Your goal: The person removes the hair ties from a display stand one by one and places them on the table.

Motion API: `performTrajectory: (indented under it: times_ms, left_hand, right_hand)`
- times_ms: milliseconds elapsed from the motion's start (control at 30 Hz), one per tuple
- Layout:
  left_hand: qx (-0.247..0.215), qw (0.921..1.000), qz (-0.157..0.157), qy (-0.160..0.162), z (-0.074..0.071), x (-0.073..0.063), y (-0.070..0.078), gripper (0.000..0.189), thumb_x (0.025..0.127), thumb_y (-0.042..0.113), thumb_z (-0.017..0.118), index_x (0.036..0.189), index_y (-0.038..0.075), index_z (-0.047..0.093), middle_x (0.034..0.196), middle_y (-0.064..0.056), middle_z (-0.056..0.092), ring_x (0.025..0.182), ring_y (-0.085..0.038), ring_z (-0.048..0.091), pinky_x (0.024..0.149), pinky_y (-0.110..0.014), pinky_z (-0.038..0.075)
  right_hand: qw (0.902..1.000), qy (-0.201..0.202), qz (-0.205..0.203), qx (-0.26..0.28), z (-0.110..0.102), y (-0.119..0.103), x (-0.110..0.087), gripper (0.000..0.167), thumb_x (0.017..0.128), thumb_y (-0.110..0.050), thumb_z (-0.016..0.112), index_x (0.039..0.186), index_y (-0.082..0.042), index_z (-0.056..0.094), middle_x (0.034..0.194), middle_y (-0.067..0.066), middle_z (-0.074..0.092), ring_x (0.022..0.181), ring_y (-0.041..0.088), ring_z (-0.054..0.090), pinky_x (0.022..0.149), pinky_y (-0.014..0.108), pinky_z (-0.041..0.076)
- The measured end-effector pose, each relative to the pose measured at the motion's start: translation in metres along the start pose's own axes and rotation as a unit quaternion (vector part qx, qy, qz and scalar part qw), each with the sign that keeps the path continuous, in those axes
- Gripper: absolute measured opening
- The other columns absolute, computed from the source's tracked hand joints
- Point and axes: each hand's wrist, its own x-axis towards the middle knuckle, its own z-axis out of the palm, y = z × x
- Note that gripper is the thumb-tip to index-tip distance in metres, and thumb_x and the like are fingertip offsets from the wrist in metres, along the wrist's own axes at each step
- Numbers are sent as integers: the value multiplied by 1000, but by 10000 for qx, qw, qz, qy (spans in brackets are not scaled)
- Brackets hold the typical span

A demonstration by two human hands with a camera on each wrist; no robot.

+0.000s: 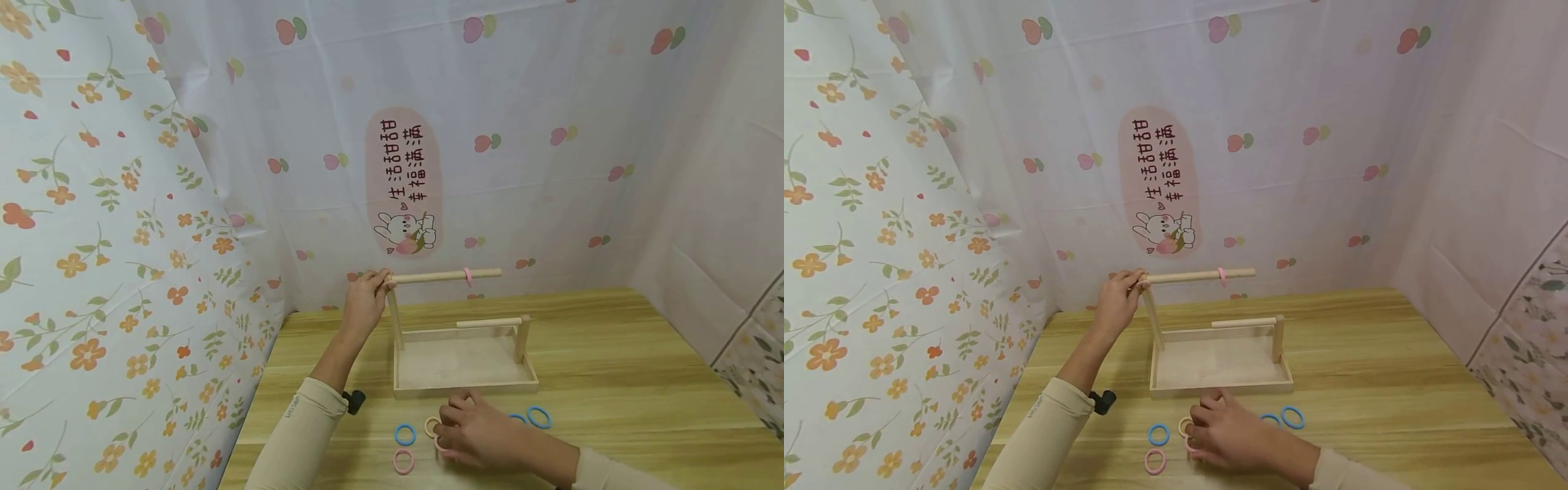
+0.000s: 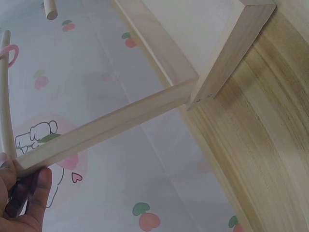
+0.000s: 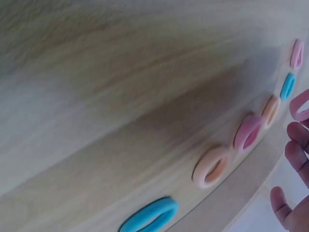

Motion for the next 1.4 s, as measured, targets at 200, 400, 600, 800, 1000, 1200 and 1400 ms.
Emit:
performTrajectory:
  times_ms: [200,400,600,800,1000,1200,1400]
  left_hand:
    - [27,10000,23,9,-1,0,0,30,106,17,73,131,2,80,113,-23,80,98,-38,81,82,-47,69]
    - [30,10000,35,15,-1,0,0,31,106,16,73,132,1,80,113,-22,81,99,-38,81,83,-46,69]
    - [-48,10000,33,22,-1,1,-1,32,106,18,73,132,1,80,113,-22,81,90,-34,80,73,-43,68]
    - [-35,9999,82,58,0,1,-1,32,105,19,74,131,1,80,112,-20,81,87,-31,79,71,-40,66]
    - [-61,10000,50,11,-1,0,0,32,106,18,73,132,1,80,112,-21,81,84,-30,78,68,-39,65]
    - [-79,10000,6,11,0,0,-1,33,106,16,73,134,-1,79,114,-21,81,97,-35,81,81,-43,69]
    - [-89,10000,-17,-15,-1,0,-1,34,106,16,72,135,-2,77,116,-21,80,102,-37,81,84,-45,69]
  right_hand:
    - [9992,209,-271,-204,6,-8,5,19,102,-51,78,109,-32,77,99,-16,55,95,4,47,87,38,50]
    - [9987,220,-465,-36,14,-14,6,18,101,-51,79,101,-35,71,104,-16,58,96,4,49,87,38,48]
    - [9986,55,-517,49,20,-16,5,20,102,-55,76,107,-36,71,105,-17,57,99,4,51,91,37,48]
    - [9986,-100,-521,63,22,-18,8,24,102,-56,75,113,-35,73,106,-17,57,101,4,52,94,36,49]
    - [9983,-125,-568,-44,23,-20,11,25,100,-56,78,114,-35,73,105,-17,59,99,3,52,91,35,49]
    - [9982,-54,-591,-108,25,-22,13,24,99,-55,79,113,-35,74,105,-17,60,99,3,52,89,35,50]
    - [9984,-91,-565,11,26,-21,13,27,98,-55,81,115,-36,74,105,-17,59,98,3,49,88,34,49]
